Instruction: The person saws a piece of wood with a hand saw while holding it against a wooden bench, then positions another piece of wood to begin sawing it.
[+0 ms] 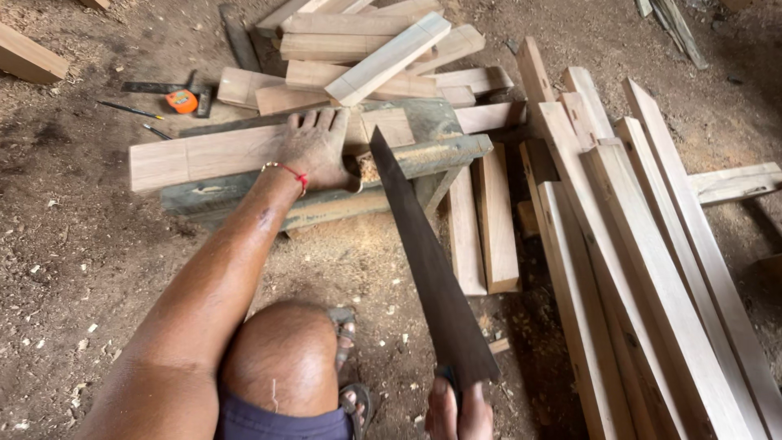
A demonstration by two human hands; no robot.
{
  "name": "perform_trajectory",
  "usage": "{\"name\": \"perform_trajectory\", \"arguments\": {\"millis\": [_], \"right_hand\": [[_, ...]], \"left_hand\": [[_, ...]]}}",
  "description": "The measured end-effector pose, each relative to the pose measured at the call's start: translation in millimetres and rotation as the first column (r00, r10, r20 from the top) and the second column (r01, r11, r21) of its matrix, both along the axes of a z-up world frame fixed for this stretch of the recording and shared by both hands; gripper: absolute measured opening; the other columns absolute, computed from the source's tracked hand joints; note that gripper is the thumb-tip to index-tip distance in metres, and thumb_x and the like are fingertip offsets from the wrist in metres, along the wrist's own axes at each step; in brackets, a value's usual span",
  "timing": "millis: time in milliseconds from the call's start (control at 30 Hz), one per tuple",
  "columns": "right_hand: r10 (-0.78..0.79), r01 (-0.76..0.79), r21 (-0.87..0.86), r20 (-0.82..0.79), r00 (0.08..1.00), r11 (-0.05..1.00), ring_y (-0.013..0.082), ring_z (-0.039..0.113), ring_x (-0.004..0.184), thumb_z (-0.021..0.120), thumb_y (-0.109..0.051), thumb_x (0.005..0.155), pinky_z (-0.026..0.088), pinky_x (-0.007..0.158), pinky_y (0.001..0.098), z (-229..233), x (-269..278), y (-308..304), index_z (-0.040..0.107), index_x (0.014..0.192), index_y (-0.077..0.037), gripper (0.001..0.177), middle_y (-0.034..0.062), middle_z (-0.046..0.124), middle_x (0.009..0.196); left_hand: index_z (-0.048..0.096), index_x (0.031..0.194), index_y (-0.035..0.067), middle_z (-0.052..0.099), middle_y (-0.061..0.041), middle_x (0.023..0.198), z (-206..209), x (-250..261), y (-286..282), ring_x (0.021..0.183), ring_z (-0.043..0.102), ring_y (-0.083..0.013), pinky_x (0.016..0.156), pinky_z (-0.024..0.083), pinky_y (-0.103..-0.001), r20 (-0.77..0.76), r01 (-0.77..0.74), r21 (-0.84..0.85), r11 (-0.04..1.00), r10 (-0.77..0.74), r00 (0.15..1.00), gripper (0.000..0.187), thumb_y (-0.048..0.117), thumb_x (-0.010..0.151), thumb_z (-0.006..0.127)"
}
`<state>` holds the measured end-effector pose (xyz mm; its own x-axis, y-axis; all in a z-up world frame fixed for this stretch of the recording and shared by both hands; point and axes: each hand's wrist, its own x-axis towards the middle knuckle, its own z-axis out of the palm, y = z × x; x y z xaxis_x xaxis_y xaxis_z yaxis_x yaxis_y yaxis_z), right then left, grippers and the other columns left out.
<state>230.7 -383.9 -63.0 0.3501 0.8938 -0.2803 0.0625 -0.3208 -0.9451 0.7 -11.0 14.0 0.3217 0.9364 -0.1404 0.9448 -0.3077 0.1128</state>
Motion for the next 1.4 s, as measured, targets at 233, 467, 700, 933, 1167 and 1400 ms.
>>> {"name": "perform_trajectory", "arguments": {"millis": [233,467,700,933,1167,1400], "right_hand": [[0.251,-0.277,0.087,0.235,0.939,0.957,0.017,0.06,0.047,0.04,-0.035,0.103,0.058,0.039,0.0348,39.2,-52.5,198.6,0.042,0.14,0.003,0.053,0.008,0.058,0.066],[0.198,-0.184,-0.073,0.335,0.921,0.98,0.0094,0.055,0.044,0.037,-0.036,0.104,0.051,0.036,0.0296,8.1,-18.2,85.6,0.051,0.129,-0.002,0.044,0.0022,0.06,0.066],[0.037,-0.037,-0.027,-0.017,0.999,0.999,0.0091,0.044,0.04,0.055,-0.029,0.098,0.034,0.036,0.0283,1.4,5.3,24.6,0.063,0.117,0.004,0.038,0.001,0.049,0.055],[0.281,-0.296,0.037,0.222,0.934,0.954,0.0158,0.062,0.049,0.038,-0.036,0.105,0.061,0.041,0.0307,51.6,-61.7,218.8,0.043,0.139,0.001,0.05,0.0106,0.06,0.069],[0.14,-0.146,0.04,0.134,0.981,0.988,0.0104,0.051,0.035,0.044,-0.034,0.102,0.04,0.03,0.0279,-12.3,0.3,36.7,0.066,0.109,0.0,0.041,0.0023,0.058,0.049],[0.229,-0.25,0.015,0.348,0.909,0.968,0.0108,0.051,0.036,0.037,-0.043,0.104,0.042,0.03,0.0268,-3.9,-11.9,94.5,0.054,0.122,0.0,0.049,-0.0009,0.051,0.051]], "left_hand": [[0.023,0.156,-0.003,0.036,-0.024,0.155,-2.6,-2.1,-2.0,0.145,0.033,-0.038,0.118,0.027,-0.051,0.003,0.011,0.112,0.994,-0.011,1.0,0.135,0.071,0.061,0.085],[0.022,0.157,-0.004,0.034,-0.023,0.159,3.9,-1.6,-0.2,0.147,0.032,-0.0363,0.12,0.025,-0.053,-0.029,0.02,0.032,0.999,-0.019,0.999,0.14,0.069,0.057,0.087],[0.016,0.159,-0.002,0.032,-0.025,0.157,-6.5,1.5,9.2,0.146,0.031,-0.0398,0.12,0.023,-0.057,0.021,0.009,0.012,1.0,-0.01,1.0,0.145,0.07,0.056,0.089],[0.022,0.158,-0.002,0.037,-0.025,0.155,-2.1,-2.5,-1.6,0.145,0.034,-0.0386,0.117,0.029,-0.053,-0.023,0.008,0.075,0.997,-0.007,1.0,0.136,0.072,0.062,0.084],[0.023,0.157,0.001,0.033,-0.023,0.158,0.8,-0.3,1.5,0.148,0.03,-0.0377,0.12,0.024,-0.054,0.03,0.005,0.011,1.0,-0.006,1.0,0.133,0.061,0.058,0.088],[0.021,0.157,-0.002,0.032,-0.023,0.159,-4.3,-2.1,3.7,0.149,0.029,-0.0381,0.121,0.023,-0.054,0.003,0.006,0.046,0.999,-0.006,1.0,0.14,0.068,0.056,0.089]]}}
